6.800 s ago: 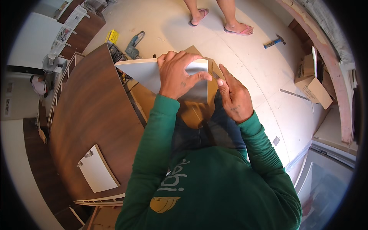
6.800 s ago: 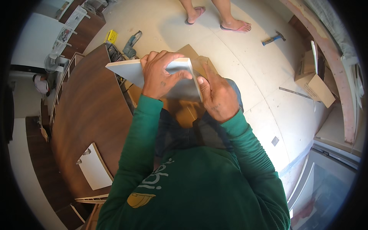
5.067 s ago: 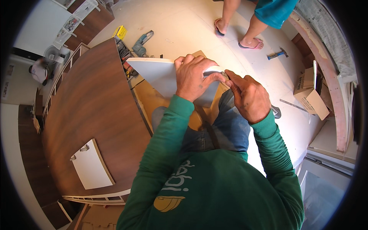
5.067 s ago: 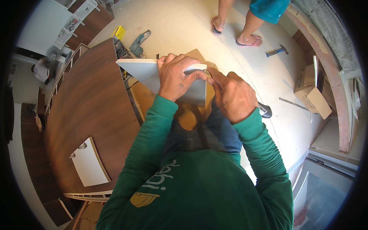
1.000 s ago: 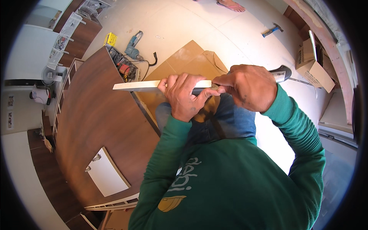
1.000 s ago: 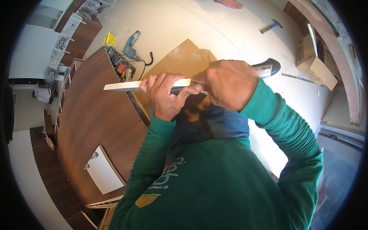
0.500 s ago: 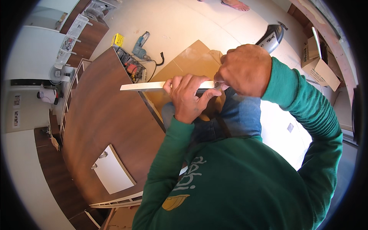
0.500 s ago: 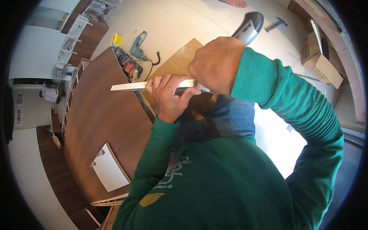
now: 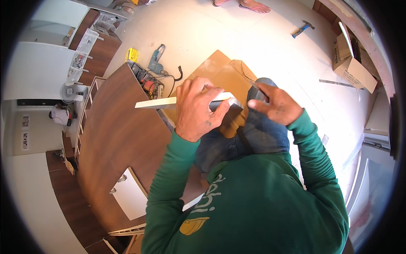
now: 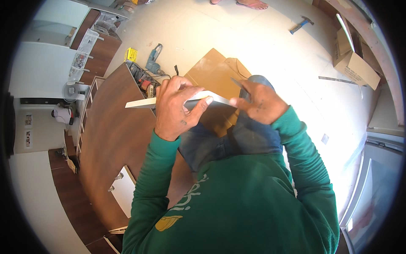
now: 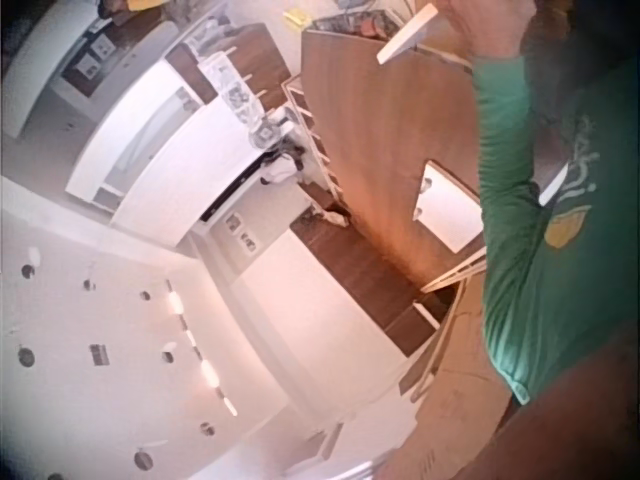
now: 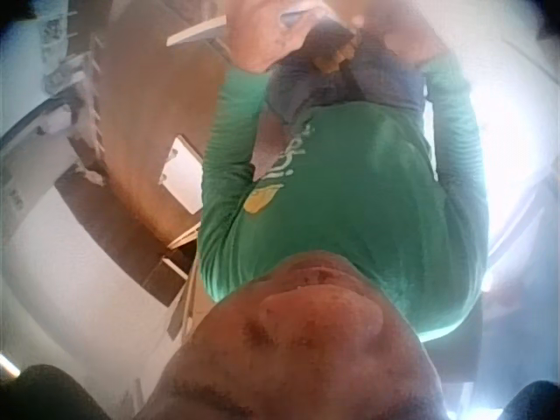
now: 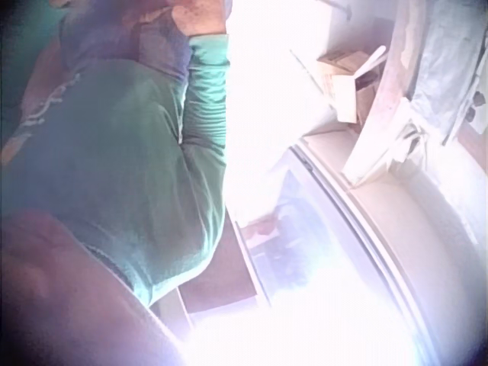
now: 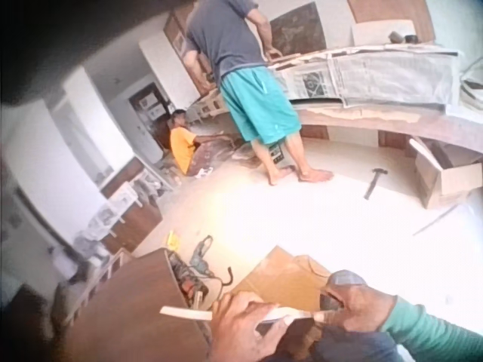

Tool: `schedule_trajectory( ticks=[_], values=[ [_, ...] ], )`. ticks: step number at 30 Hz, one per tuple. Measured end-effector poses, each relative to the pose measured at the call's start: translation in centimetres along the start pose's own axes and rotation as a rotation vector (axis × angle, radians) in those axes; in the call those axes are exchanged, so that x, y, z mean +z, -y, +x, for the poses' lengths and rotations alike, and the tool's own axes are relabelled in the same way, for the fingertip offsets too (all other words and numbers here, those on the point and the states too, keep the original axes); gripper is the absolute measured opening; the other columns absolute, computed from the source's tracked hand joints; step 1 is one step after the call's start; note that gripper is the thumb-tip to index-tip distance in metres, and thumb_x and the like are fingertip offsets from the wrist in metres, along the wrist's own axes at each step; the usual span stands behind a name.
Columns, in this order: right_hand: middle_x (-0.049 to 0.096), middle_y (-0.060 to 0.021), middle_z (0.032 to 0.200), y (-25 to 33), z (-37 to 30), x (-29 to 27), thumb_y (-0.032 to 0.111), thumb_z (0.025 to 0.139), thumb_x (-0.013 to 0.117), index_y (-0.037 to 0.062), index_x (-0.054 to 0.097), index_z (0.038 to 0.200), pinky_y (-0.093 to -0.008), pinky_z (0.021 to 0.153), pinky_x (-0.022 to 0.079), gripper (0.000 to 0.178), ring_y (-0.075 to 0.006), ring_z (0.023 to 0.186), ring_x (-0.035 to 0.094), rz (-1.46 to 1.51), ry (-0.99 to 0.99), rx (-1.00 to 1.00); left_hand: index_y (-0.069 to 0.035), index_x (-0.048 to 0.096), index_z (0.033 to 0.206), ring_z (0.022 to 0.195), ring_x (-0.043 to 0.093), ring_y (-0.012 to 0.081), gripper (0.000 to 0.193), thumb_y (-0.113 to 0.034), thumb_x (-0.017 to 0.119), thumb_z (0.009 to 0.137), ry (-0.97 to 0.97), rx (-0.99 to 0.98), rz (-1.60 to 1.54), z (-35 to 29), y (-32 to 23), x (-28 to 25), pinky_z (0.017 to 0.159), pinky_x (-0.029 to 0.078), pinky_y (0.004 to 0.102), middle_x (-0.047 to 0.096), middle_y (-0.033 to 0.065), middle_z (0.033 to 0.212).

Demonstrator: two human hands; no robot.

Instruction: The person sits on the floor and uses a utility knife to trim the edges of a white particle board panel. They repeatedly score the edge and snap off thin strips of material to clean up the cut.

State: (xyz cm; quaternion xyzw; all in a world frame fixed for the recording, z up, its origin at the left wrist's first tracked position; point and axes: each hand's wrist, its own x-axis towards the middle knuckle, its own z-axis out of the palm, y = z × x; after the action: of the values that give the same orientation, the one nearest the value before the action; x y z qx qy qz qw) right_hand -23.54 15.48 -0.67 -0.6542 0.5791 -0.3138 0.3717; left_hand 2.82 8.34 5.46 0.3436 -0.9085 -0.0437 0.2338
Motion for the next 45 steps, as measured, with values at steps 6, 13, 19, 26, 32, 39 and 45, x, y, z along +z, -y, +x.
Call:
schedule_trajectory(
  ticks=[6, 13, 19, 26, 32, 39, 45],
  values=[
    [0.060, 0.0023, 0.083, 0.3, 2.9, 8.6, 0.012, 0.095, 0.086, -0.0058, 0.064, 0.135, -0.0262, 0.067, 0.046, 0.049, -0.0078, 0.077, 0.052, 0.944, -0.034, 0.060, -0.002, 0.082, 0.096, 0.085, 0.065, 0.0325, 0.022, -0.022, 0.079, 0.087, 0.141, -0.024, -0.068, 1.2, -1.4, -1.7, 0.075, 0.055, 0.0448, 0.063, 0.0114, 0.090],
    [0.055, 0.0075, 0.080, 0.1, 3.2, 10.7, 0.000, 0.098, 0.081, -0.0017, 0.071, 0.114, -0.0216, 0.068, 0.044, 0.019, -0.0029, 0.073, 0.043, 0.977, -0.141, 0.065, -0.003, 0.081, 0.087, 0.079, 0.068, 0.0324, 0.019, -0.022, 0.077, 0.087, 0.283, 0.017, 0.001, 2.8, -1.3, -2.5, 0.070, 0.056, 0.0449, 0.065, 0.0103, 0.084],
    [0.048, 0.0085, 0.078, -0.8, 4.0, 11.4, 0.006, 0.098, 0.083, 0.0010, 0.072, 0.113, -0.0220, 0.065, 0.040, 0.020, -0.0033, 0.071, 0.038, 0.975, -0.219, -0.036, -0.006, 0.081, 0.084, 0.073, 0.071, 0.0327, 0.017, -0.021, 0.075, 0.088, 0.352, 0.080, -0.007, 4.5, 0.0, -2.3, 0.067, 0.056, 0.0447, 0.071, 0.0111, 0.085],
    [0.039, 0.0092, 0.073, -0.8, 4.1, 11.0, 0.015, 0.098, 0.085, 0.0058, 0.073, 0.114, -0.0263, 0.062, 0.035, 0.022, -0.0052, 0.068, 0.035, 0.839, -0.233, 0.021, -0.006, 0.082, 0.089, 0.072, 0.071, 0.0303, 0.013, -0.018, 0.077, 0.090, 0.370, 0.182, 0.044, 5.2, 0.8, -2.0, 0.066, 0.057, 0.0427, 0.071, 0.0098, 0.087],
    [0.040, 0.0069, 0.071, -0.7, 4.7, 11.4, 0.023, 0.098, 0.086, 0.0058, 0.072, 0.114, -0.0289, 0.060, 0.035, 0.027, -0.0069, 0.066, 0.036, 0.803, -0.300, 0.022, -0.006, 0.082, 0.092, 0.069, 0.069, 0.0277, 0.007, -0.012, 0.080, 0.089, 0.213, 0.200, 0.058, 4.8, 0.7, -1.0, 0.064, 0.057, 0.0389, 0.068, 0.0081, 0.085],
    [0.047, 0.0023, 0.070, 0.3, 4.1, 10.8, 0.023, 0.097, 0.087, 0.0042, 0.069, 0.107, -0.0317, 0.058, 0.037, 0.028, -0.0088, 0.066, 0.040, 0.758, -0.305, 0.042, -0.007, 0.071, 0.085, 0.070, 0.071, 0.0314, 0.014, -0.017, 0.076, 0.093, 0.149, -0.073, -0.078, 4.6, -0.7, -0.8, 0.063, 0.057, 0.0446, 0.070, 0.0095, 0.085],
    [0.050, 0.0009, 0.071, 0.6, 4.0, 10.1, 0.019, 0.097, 0.086, 0.0027, 0.067, 0.108, -0.0321, 0.059, 0.039, 0.027, -0.0101, 0.066, 0.043, 0.655, -0.287, 0.072, -0.003, 0.068, 0.085, 0.063, 0.067, 0.0395, 0.020, -0.019, 0.067, 0.097, 0.542, 0.191, 0.258, 6.5, 1.5, -1.5, 0.060, 0.053, 0.0466, 0.067, 0.0181, 0.071]
  ],
)
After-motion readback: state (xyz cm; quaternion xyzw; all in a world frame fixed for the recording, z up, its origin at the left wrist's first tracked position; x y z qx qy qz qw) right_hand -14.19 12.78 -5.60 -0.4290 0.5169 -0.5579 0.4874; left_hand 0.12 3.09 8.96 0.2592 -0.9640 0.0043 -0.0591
